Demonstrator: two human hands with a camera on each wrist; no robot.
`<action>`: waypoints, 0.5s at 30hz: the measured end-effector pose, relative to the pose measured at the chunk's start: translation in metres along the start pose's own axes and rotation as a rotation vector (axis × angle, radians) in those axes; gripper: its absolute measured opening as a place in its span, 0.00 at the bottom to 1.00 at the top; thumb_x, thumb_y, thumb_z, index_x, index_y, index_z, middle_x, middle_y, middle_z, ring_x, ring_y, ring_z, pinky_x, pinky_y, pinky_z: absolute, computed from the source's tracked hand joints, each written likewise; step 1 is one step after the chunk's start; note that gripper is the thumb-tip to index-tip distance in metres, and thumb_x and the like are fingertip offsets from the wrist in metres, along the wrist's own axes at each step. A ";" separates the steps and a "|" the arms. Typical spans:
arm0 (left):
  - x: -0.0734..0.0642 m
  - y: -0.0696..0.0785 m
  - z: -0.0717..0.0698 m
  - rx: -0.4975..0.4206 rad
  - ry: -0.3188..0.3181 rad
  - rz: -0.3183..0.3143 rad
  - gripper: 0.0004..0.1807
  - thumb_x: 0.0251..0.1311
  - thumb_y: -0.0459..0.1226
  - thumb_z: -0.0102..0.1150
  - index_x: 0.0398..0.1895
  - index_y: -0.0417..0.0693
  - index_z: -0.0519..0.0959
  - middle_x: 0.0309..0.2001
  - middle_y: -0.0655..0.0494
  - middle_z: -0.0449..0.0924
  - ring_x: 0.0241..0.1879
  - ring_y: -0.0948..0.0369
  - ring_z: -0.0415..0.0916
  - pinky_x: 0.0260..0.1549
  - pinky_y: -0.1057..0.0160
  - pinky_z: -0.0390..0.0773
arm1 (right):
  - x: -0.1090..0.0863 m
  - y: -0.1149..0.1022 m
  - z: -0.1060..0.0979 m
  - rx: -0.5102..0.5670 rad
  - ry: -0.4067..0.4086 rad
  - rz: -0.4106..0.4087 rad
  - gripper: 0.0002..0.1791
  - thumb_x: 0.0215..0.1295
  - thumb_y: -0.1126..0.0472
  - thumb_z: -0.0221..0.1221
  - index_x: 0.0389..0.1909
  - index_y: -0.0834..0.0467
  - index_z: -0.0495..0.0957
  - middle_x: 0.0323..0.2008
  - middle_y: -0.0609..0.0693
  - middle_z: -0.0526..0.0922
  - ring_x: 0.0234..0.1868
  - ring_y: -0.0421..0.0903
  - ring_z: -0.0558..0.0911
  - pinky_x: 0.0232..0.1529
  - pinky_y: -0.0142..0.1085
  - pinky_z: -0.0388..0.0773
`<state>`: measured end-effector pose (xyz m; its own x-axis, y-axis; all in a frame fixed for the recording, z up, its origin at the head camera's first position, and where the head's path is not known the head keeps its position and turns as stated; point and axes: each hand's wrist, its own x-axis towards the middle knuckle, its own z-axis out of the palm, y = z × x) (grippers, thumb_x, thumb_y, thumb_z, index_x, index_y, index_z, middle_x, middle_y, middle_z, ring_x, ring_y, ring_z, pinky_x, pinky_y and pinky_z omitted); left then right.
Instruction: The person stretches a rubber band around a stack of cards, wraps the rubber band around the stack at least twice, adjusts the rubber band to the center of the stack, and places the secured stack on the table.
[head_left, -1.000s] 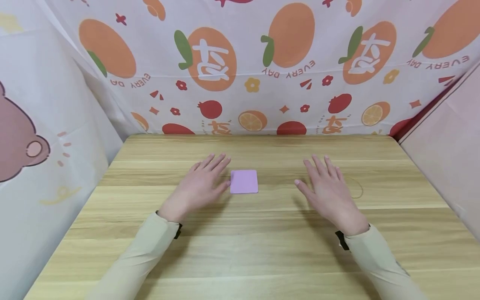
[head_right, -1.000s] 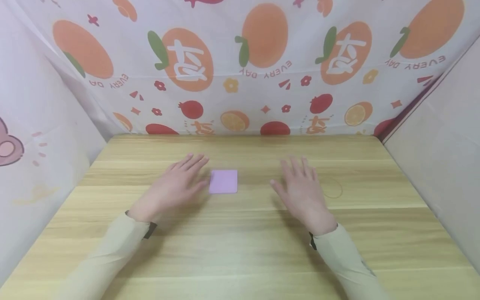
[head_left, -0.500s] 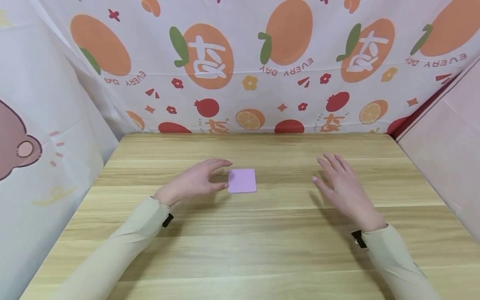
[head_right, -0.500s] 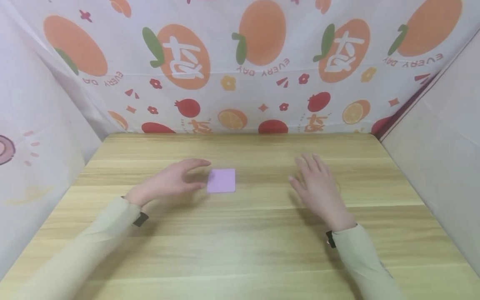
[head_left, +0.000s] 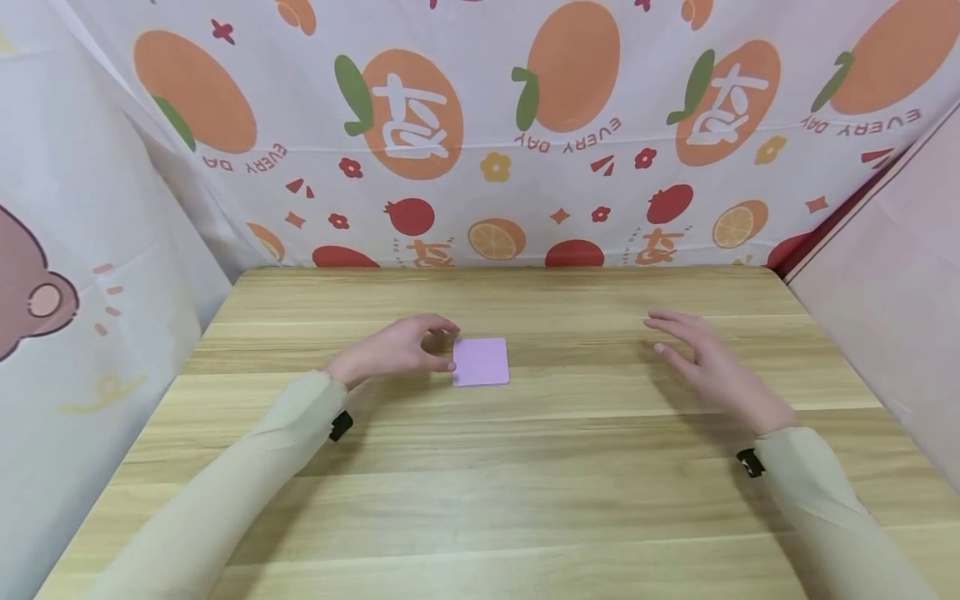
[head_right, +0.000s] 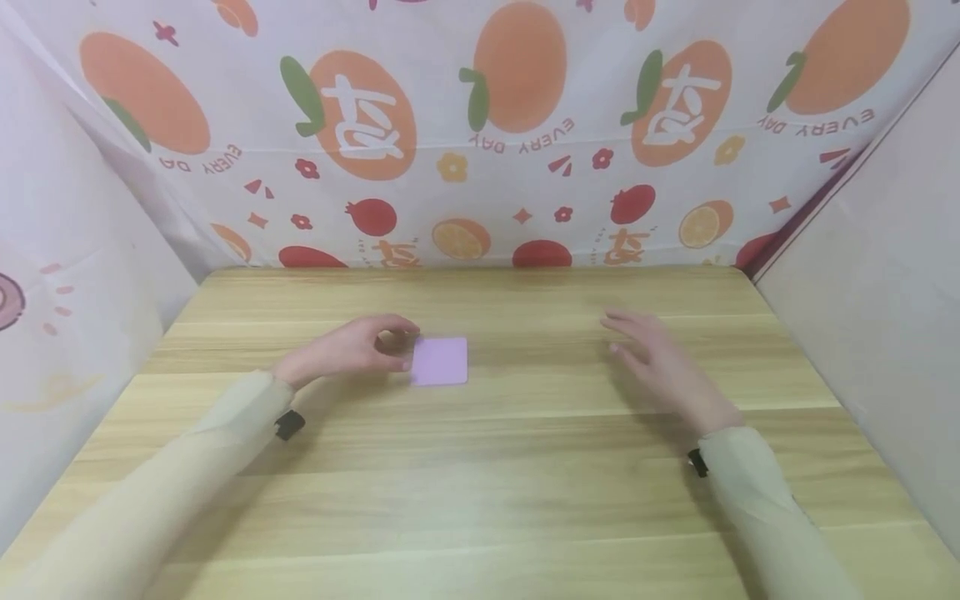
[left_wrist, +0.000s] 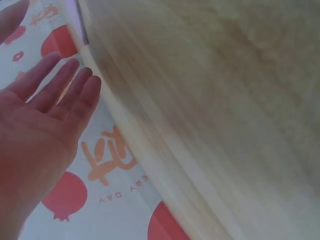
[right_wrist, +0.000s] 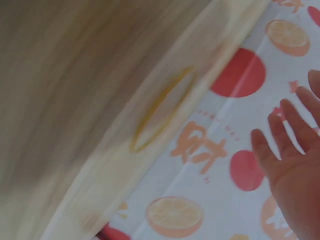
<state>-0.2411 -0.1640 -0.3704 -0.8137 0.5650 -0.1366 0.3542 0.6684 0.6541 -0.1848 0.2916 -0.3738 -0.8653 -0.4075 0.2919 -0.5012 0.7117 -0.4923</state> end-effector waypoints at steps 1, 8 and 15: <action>0.002 0.000 0.000 0.004 -0.005 -0.001 0.35 0.54 0.44 0.72 0.64 0.43 0.72 0.59 0.50 0.75 0.58 0.54 0.72 0.59 0.50 0.70 | 0.000 0.004 -0.002 0.007 0.002 0.002 0.24 0.68 0.69 0.59 0.64 0.59 0.73 0.66 0.59 0.69 0.67 0.61 0.64 0.61 0.62 0.62; 0.014 -0.003 0.005 0.033 -0.023 -0.005 0.38 0.50 0.44 0.74 0.63 0.39 0.70 0.57 0.49 0.73 0.55 0.53 0.70 0.58 0.52 0.70 | 0.001 0.030 -0.015 -0.033 -0.011 0.064 0.18 0.64 0.69 0.62 0.56 0.60 0.79 0.57 0.60 0.77 0.60 0.62 0.73 0.57 0.61 0.67; 0.021 -0.001 0.011 0.192 -0.032 0.004 0.41 0.44 0.51 0.77 0.60 0.40 0.73 0.54 0.49 0.68 0.54 0.52 0.64 0.55 0.51 0.68 | 0.000 0.052 -0.021 -0.050 -0.026 0.106 0.14 0.66 0.66 0.63 0.53 0.60 0.81 0.53 0.58 0.81 0.54 0.58 0.78 0.51 0.57 0.74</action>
<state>-0.2534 -0.1470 -0.3823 -0.7982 0.5807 -0.1601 0.4412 0.7445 0.5010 -0.2106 0.3410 -0.3818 -0.9135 -0.3432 0.2187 -0.4069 0.7790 -0.4771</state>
